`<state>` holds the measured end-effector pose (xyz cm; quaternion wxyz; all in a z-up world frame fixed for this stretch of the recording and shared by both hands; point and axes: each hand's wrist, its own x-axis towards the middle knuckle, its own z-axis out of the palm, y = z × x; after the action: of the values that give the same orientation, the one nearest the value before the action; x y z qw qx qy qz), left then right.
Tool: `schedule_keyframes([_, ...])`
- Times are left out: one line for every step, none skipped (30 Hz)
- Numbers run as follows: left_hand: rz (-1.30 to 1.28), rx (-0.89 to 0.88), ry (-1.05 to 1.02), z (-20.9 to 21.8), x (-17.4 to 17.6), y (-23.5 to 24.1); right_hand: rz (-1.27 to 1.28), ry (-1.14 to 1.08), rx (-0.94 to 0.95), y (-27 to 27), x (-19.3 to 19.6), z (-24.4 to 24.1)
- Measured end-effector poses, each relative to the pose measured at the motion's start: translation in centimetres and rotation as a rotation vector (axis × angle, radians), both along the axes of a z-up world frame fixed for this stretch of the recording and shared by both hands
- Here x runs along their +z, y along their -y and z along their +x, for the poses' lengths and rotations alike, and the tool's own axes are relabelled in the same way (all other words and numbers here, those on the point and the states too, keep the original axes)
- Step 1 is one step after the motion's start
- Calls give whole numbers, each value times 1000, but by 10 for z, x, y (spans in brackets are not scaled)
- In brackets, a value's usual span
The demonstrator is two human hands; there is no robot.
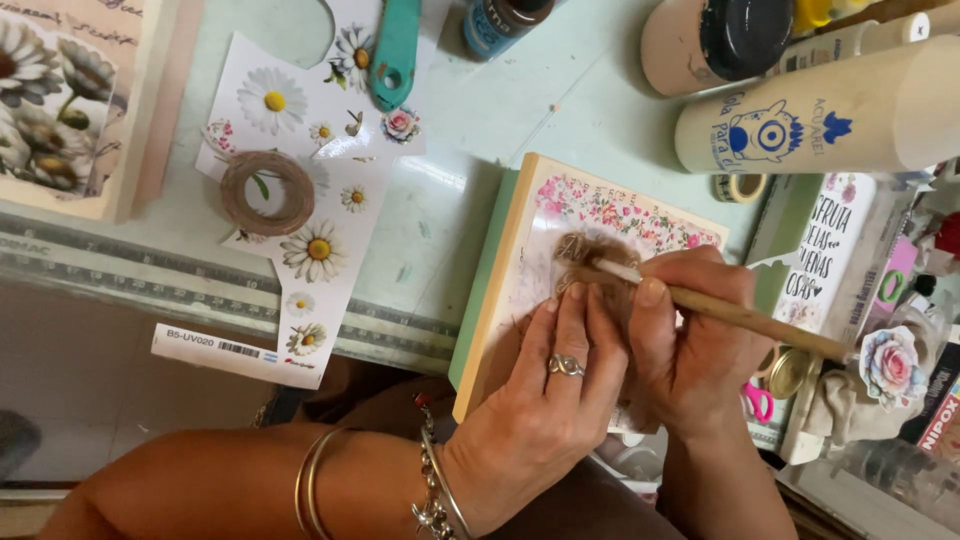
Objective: Decorating a wooden plaque by cutting paper elements and applying a finish with a brush
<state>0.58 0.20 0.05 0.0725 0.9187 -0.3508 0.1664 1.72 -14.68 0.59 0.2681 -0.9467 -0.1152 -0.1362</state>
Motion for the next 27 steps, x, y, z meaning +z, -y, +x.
schedule_keyframes([1, 2, -1, 0, 0, 0, 1, -1, 2, 0, 0, 1])
schedule_keyframes([10, -5, -2, 0, -1, 0, -2, 18, 18, 0, 1, 2])
schedule_keyframes([19, -12, -2, -1, -1, 0, -6, 37, 33, 0, 2, 3])
schedule_keyframes([19, -11, 1, 0, -1, 0, -6, 41, 33, -1, 1, 3])
schedule_keyframes([20, -13, 4, 0, 0, 0, 28, 31, 44, -2, 1, 2])
schedule_keyframes([22, -16, 3, -1, 0, -1, 63, 18, 55, -3, 1, 1])
schedule_keyframes([23, -15, 2, 0, 0, -1, 64, 18, 55, -3, 0, 3])
schedule_keyframes([14, -8, 4, 0, 0, -1, 58, 13, 41, -2, 0, 4])
schedule_keyframes([5, 0, 5, 0, 0, 0, 52, 9, 26, -2, -1, 4])
schedule_keyframes([4, 2, 6, 0, 0, 0, 51, 10, 28, -1, 0, 3])
schedule_keyframes([3, -5, 4, 0, 0, -1, 12, 6, 27, -1, 2, 1])
schedule_keyframes([4, -9, 1, -1, 0, -1, -25, 1, 29, -1, 3, 0])
schedule_keyframes([6, -5, 1, 0, 0, -1, -23, 1, 32, -2, 1, 2])
schedule_keyframes([4, -3, 2, 0, 0, -1, 19, 27, 61, -2, -1, 2])
schedule_keyframes([3, 0, 4, 0, 0, -1, 61, 53, 89, -2, -2, 3])
schedule_keyframes([1, -1, 6, 0, 0, -1, 59, 56, 89, -2, -1, 3])
schedule_keyframes([6, -9, 4, 0, 0, -1, 39, 49, 59, -3, -1, 4])
schedule_keyframes([13, -13, -3, 0, 0, -1, 20, 37, 32, -4, 0, 5])
schedule_keyframes([13, -10, -4, -1, -1, -1, 21, 36, 34, -5, 1, 4])
schedule_keyframes([1, -10, -1, -1, -2, -1, 20, 45, 57, -5, 1, 5])
schedule_keyframes([-12, -10, 2, -2, -2, 0, 19, 55, 79, -6, 1, 5])
schedule_keyframes([-12, -13, 2, -1, -2, -1, 18, 55, 76, -6, 0, 5])
schedule_keyframes([-5, -9, 2, 0, -1, -1, 42, 26, 64, -5, 0, 6])
schedule_keyframes([1, -4, 3, 1, 0, -1, 64, -3, 53, -4, -1, 6])
schedule_keyframes([-2, -7, 3, 1, 0, -1, 62, -3, 50, -4, -1, 6])
schedule_keyframes([-6, -5, 2, 1, 0, -1, 55, 14, 56, -4, -1, 7])
schedule_keyframes([-11, -3, 2, 1, 0, -2, 48, 31, 62, -5, -1, 7])
